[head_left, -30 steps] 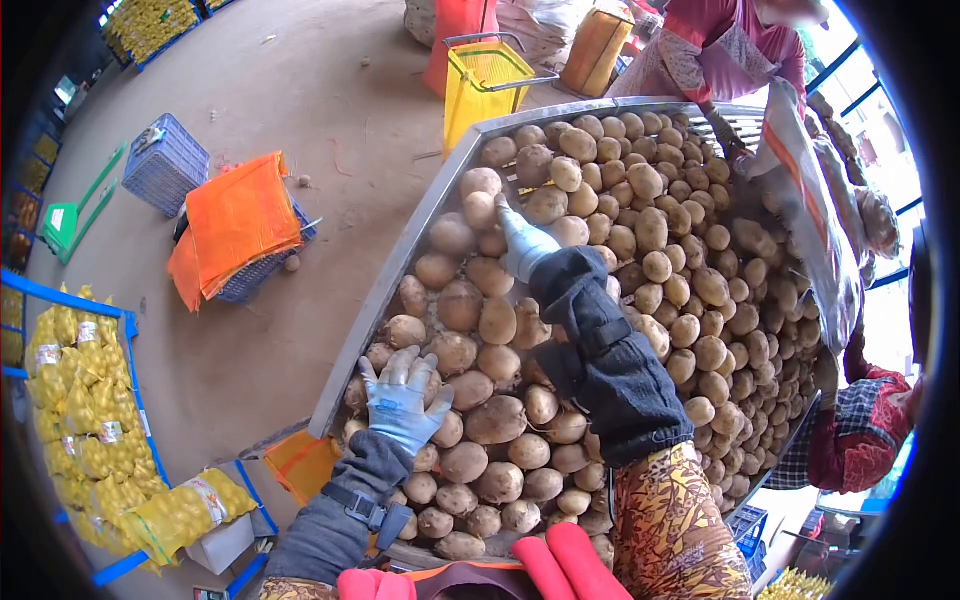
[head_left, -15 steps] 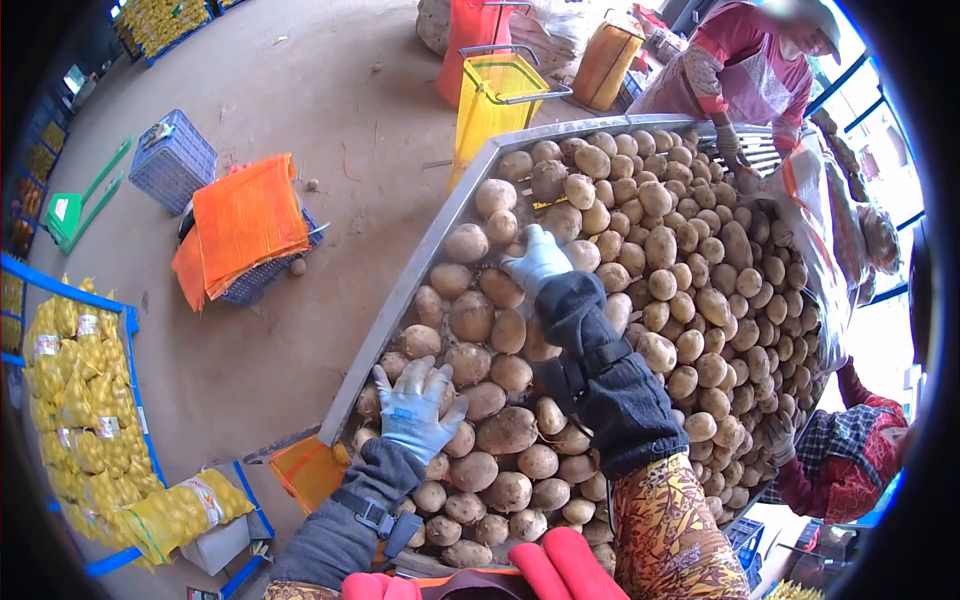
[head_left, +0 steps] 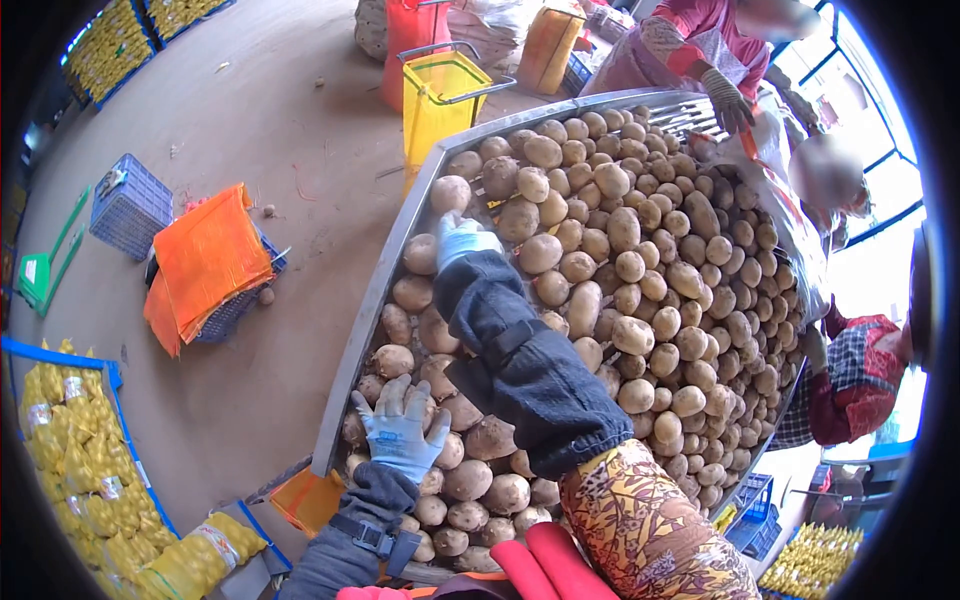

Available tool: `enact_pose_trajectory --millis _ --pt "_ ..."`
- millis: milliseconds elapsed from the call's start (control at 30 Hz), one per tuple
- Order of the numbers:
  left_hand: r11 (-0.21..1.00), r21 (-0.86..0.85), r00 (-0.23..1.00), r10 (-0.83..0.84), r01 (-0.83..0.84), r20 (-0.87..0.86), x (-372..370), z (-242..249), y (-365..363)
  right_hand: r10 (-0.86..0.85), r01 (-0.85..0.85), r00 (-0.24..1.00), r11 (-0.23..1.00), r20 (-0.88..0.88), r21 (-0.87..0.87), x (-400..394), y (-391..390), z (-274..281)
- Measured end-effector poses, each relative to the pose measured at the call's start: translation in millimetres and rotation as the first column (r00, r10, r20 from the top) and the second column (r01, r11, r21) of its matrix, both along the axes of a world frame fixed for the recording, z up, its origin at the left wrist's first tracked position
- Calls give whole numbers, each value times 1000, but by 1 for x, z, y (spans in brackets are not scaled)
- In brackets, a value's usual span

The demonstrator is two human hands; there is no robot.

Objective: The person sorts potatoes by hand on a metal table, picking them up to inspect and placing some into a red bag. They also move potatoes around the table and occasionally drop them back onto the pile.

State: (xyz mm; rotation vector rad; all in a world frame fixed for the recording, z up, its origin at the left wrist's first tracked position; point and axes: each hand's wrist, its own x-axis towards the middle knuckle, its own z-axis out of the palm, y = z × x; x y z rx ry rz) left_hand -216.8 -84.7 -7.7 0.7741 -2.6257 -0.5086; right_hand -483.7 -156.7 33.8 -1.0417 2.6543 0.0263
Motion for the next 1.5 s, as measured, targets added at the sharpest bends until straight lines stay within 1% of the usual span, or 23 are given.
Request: enact_pose_trajectory --millis 133,267,600,667,700,733,800,867,933,967,1000,1067,1133,1167,1200,1233,1267,1300,1333,1367,1400,1433,1500 --pt "1000 -14 1000 1 -1 -23 1 1 0 89 -88 996 995 20 -54 -1 22 14" --pt "1000 -9 1000 11 -11 0 2 3 2 191 -192 980 981 58 26 -6 70 27" --pt "1000 -19 1000 3 -4 -18 4 -3 3 171 -172 985 979 20 107 -4 106 26" --pt "1000 -28 1000 -8 7 -25 6 -2 2 43 -36 991 997 125 -62 0 119 34" --pt "1000 -27 1000 -2 2 -29 6 -3 2 -30 58 989 978 143 -199 6 130 37" --pt "1000 -22 999 6 -7 -34 6 -3 2 -55 149 963 924 264 -351 20 148 56" --pt "1000 -5 1000 -4 4 -16 6 -2 3 102 375 801 683 590 -627 44 192 54" --pt "1000 7 1000 24 -24 14 5 -1 4 200 601 632 484 749 -636 73 239 37" --pt "1000 -6 999 25 -25 29 5 -4 5 322 877 168 382 932 -290 110 279 63" --pt "1000 -13 999 25 -25 39 4 -3 6 313 915 93 347 945 -205 131 299 85" --pt "999 -24 998 28 -27 48 4 -3 6 366 939 -19 325 930 -109 136 316 71" --pt "1000 -14 998 12 -12 57 4 -3 8 461 966 -63 249 885 -61 153 341 61" --pt "982 -184 994 14 -33 -108 4 4 21 431 983 -69 181 900 -11 166 358 69" --pt "995 -98 973 -56 35 -225 6 12 38 390 982 -14 181 921 -61 172 366 79" --pt "980 -150 956 -164 130 -242 10 35 64 428 979 -65 202 902 -25 174 378 76" --pt "929 37 861 -324 367 -392 11 44 88 385 973 -4 216 923 -86 177 385 81" --pt "760 386 792 -266 523 -550 12 50 128 338 964 54 229 939 -138 184 391 84" --pt "664 542 843 -280 515 -459 20 27 154 253 928 263 197 931 -315 187 398 64" --pt "417 769 873 -170 485 -458 23 34 182 260 918 282 208 924 -339 194 406 55" --pt "110 900 906 -73 422 -416 24 49 209 187 852 406 277 895 -444 201 415 46" --pt "-104 966 971 -6 237 -239 25 81 225 116 774 524 350 844 -528 208 425 41" --pt "-216 952 973 -27 216 -227 24 76 237 23 756 540 427 842 -496 218 436 54" --pt "-370 916 979 -69 154 -192 32 24 253 -94 730 576 507 812 -458 228 461 42"
